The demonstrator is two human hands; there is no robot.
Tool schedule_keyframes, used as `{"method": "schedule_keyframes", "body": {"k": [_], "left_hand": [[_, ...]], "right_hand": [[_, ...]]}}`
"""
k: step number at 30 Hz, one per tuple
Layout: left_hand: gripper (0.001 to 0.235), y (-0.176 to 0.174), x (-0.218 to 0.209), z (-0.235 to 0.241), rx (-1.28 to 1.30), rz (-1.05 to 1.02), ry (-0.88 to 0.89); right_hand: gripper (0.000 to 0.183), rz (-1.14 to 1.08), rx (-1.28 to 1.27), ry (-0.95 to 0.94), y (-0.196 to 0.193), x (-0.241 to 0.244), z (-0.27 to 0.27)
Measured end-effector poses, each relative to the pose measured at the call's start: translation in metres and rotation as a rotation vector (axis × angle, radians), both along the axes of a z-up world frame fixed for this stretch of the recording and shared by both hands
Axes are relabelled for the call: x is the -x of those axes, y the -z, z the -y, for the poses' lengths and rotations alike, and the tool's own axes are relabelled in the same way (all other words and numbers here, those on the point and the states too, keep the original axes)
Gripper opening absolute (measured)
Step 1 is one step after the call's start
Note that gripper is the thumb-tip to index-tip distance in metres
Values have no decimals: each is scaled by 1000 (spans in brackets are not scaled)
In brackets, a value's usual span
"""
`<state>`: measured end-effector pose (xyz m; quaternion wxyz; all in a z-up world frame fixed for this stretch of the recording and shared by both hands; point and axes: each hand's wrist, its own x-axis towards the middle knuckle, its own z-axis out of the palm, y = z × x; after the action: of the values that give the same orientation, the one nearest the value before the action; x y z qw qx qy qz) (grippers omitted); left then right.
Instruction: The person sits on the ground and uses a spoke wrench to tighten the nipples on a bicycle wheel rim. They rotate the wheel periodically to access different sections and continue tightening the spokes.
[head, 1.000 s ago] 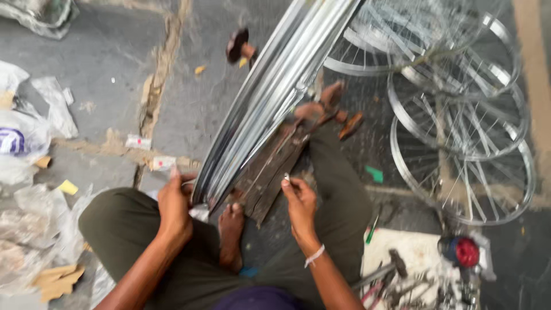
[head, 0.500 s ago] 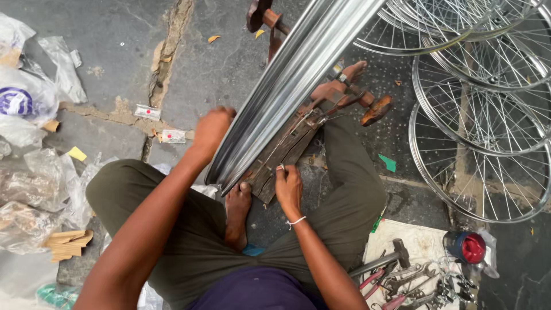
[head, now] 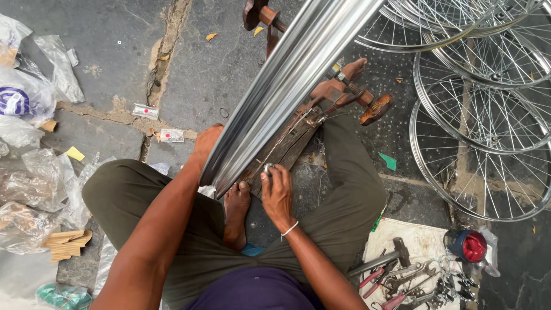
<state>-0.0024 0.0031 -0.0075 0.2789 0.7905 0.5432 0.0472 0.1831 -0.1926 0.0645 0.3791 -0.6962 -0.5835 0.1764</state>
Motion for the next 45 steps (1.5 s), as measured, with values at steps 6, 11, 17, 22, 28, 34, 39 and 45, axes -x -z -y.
{"method": "schedule_keyframes", "body": {"k": [6, 11, 17, 22, 28, 34, 39, 45], "left_hand": [[29, -21, 2, 8, -12, 2, 36], [28, -38, -3, 8, 17, -19, 28], [27, -45, -6, 11, 48, -72, 22], [28, -46, -4, 10, 77, -8, 14], [29, -27, 0, 10, 58, 13, 23], [38, -15, 2, 5, 57, 18, 6], [33, -25, -1, 10, 2, -66, 54], [31, -14, 1, 8, 51, -45, 30]], "right_hand": [[36, 30, -38, -22, 0, 8, 11], [30, -110, -21, -104, -16, 28, 14], [29, -82, -295, -252, -65, 57, 19], [32, -52, -430, -292, -97, 63, 9], [28, -53, -475, -272, -95, 66, 1], [26, 9, -491, -273, -70, 62, 2], [24, 142, -544, -339, -24, 55, 2], [28, 112, -415, -381, 11, 46, -19]]}}
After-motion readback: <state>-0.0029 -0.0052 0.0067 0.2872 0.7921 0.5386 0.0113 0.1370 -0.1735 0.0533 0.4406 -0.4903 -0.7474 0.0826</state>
